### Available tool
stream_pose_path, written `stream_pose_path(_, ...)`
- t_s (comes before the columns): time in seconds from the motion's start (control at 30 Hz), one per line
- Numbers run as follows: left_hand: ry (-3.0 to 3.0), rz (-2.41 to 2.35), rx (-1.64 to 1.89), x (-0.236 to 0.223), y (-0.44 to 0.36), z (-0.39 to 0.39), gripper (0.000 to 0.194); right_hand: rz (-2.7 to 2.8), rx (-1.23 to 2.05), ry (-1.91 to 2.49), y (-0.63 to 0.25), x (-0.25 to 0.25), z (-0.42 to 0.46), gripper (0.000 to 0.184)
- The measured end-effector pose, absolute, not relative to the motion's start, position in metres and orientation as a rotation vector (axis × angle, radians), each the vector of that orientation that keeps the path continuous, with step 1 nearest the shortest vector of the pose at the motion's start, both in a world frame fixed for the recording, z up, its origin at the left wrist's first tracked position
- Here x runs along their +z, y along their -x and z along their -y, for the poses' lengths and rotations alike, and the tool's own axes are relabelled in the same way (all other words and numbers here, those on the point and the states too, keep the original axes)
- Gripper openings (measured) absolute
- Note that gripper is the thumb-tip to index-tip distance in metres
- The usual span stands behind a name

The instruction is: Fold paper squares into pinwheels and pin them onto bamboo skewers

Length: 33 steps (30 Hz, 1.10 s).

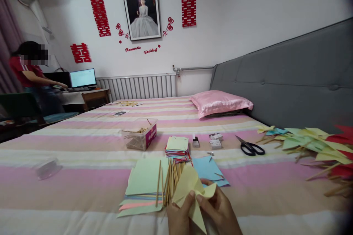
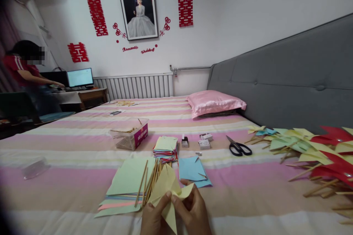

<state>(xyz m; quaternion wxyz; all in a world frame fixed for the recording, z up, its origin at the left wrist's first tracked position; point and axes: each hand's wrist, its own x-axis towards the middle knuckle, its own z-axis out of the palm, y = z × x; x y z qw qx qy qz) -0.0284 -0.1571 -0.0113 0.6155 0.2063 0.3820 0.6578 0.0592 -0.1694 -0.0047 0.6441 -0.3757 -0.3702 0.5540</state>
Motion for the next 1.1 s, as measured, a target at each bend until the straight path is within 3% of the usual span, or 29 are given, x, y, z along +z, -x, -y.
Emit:
stream_pose_path(0.1, -0.519, -0.937, 1.523, -0.017, 0.027, 0.156, 0.043, 0.856, 1.367, 0.881, -0.059, -0.005, 0.169, 0.035)
stream_pose_path(0.4, -0.561, -0.929, 1.44, -0.026, 0.026, 0.156, 0.048, 0.665, 1.413, 0.869, -0.065, -0.013, 0.164, 0.023)
stream_pose_path(0.6, -0.557, -0.709, 1.168, -0.004, 0.038, 0.162, 0.029, 0.628, 1.716, 0.809, -0.087, 0.0, 0.164, 0.01)
stream_pose_path(1.1, -0.921, -0.968, 1.107, -0.022, 0.039, 0.16, 0.034, 1.027, 1.74, 0.985, -0.096, -0.024, 0.153, 0.013)
